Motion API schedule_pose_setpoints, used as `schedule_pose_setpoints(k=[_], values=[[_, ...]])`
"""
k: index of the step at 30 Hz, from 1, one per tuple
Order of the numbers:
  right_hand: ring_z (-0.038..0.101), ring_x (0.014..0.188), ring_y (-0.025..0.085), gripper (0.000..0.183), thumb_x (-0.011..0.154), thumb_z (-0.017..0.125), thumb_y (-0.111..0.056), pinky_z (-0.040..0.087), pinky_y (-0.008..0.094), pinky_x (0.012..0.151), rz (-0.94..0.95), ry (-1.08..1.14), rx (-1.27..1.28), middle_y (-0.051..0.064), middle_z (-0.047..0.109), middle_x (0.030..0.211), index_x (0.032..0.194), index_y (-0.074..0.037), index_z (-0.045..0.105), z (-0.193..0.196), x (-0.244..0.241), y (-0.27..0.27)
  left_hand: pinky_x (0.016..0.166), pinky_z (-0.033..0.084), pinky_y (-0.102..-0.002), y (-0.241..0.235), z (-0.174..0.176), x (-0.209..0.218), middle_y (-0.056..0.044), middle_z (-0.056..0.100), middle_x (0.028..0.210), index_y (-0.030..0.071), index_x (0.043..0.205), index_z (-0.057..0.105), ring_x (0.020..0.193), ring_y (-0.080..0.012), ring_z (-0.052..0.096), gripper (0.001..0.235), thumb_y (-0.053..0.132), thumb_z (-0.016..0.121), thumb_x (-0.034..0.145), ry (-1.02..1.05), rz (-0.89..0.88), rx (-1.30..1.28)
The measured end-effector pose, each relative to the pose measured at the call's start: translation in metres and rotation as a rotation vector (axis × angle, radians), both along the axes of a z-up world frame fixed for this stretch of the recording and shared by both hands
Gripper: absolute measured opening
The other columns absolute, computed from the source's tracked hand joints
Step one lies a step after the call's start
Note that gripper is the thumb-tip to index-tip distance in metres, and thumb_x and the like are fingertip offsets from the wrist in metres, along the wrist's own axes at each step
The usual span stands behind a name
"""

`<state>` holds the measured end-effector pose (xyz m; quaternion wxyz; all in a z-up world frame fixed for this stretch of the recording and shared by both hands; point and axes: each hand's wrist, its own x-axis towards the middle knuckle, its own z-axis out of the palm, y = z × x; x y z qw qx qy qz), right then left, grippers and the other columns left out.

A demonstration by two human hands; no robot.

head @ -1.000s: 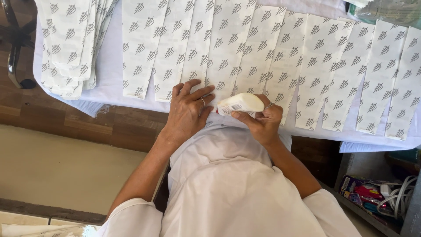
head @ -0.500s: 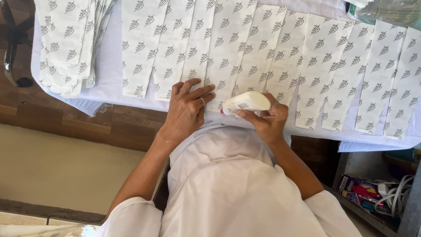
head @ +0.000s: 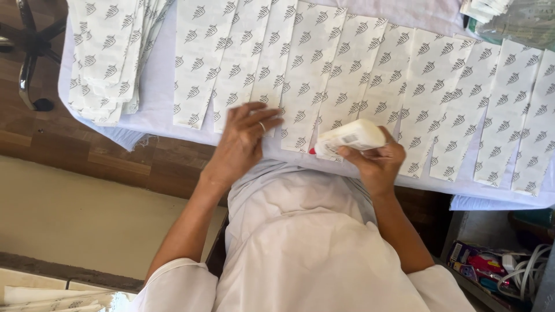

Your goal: The person is arranging a series of printed paper strips on a table and applying glue to their top edges to bond them.

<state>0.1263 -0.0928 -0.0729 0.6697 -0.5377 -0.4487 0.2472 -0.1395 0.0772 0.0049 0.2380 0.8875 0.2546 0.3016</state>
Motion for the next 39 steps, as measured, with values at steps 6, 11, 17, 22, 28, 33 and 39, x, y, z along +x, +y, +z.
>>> schedule_pose_setpoints(k=[6,11,17,22,28,33,39], values=[[0.070,0.106,0.037,0.039,0.075,0.086,0.009,0.057,0.047,0.093,0.007,0.016,0.068,0.028,0.073,0.103,0.109,0.011,0.066,-0.006,-0.016,0.026,0.093,0.038,-0.044,0.023,-0.018,-0.022,-0.004,0.076,0.103,0.012,0.096,0.079,0.114,-0.0263,0.057,0.014,0.006,0.066,0.093,0.165,0.128,0.285],[0.070,0.105,0.033,0.038,0.076,0.088,0.006,0.058,0.044,0.092,0.066,0.025,0.057,0.024,0.075,0.099,0.107,0.010,0.066,-0.011,-0.041,0.054,0.095,0.034,-0.046,0.013,-0.015,-0.031,-0.002,0.076,0.111,0.014,0.101,0.080,0.119,-0.0264,0.055,0.016,0.016,0.078,0.085,0.204,0.097,0.194],[0.070,0.103,0.033,0.036,0.076,0.089,0.005,0.058,0.044,0.089,0.130,-0.031,0.057,0.025,0.075,0.096,0.104,0.010,0.067,0.007,-0.067,0.072,0.097,0.031,-0.047,0.011,-0.009,-0.043,-0.002,0.075,0.119,0.015,0.110,0.079,0.125,-0.0286,0.052,0.031,0.021,0.082,0.079,0.214,0.036,0.076],[0.069,0.101,0.031,0.035,0.077,0.089,0.003,0.059,0.041,0.083,0.167,-0.094,0.048,0.026,0.075,0.092,0.103,0.011,0.067,0.010,-0.076,0.080,0.099,0.029,-0.049,0.013,-0.012,-0.047,-0.003,0.075,0.121,0.014,0.110,0.079,0.126,-0.0302,0.051,0.040,0.020,0.087,0.071,0.204,0.000,-0.011],[0.071,0.098,0.028,0.035,0.078,0.091,-0.002,0.060,0.040,0.082,0.210,-0.087,0.077,0.023,0.075,0.088,0.102,0.010,0.068,0.020,-0.099,0.104,0.100,0.027,-0.051,0.015,-0.010,-0.046,-0.004,0.075,0.120,0.010,0.103,0.080,0.126,-0.0319,0.051,0.035,0.019,0.090,0.070,0.147,0.011,-0.094],[0.067,0.097,0.023,0.035,0.077,0.090,0.001,0.059,0.038,0.081,0.230,-0.065,0.065,0.023,0.075,0.087,0.103,0.010,0.068,0.039,-0.087,0.097,0.101,0.026,-0.049,0.016,-0.002,-0.044,-0.003,0.076,0.118,0.013,0.106,0.080,0.125,-0.0291,0.052,0.039,0.020,0.090,0.069,0.138,0.026,-0.157],[0.067,0.097,0.021,0.035,0.077,0.091,0.001,0.059,0.037,0.081,0.228,-0.028,0.032,0.020,0.075,0.088,0.102,0.010,0.068,0.016,-0.065,0.083,0.101,0.026,-0.048,0.017,-0.004,-0.044,-0.002,0.076,0.118,0.014,0.105,0.080,0.125,-0.0282,0.051,0.040,0.020,0.091,0.067,0.129,0.034,-0.179]])
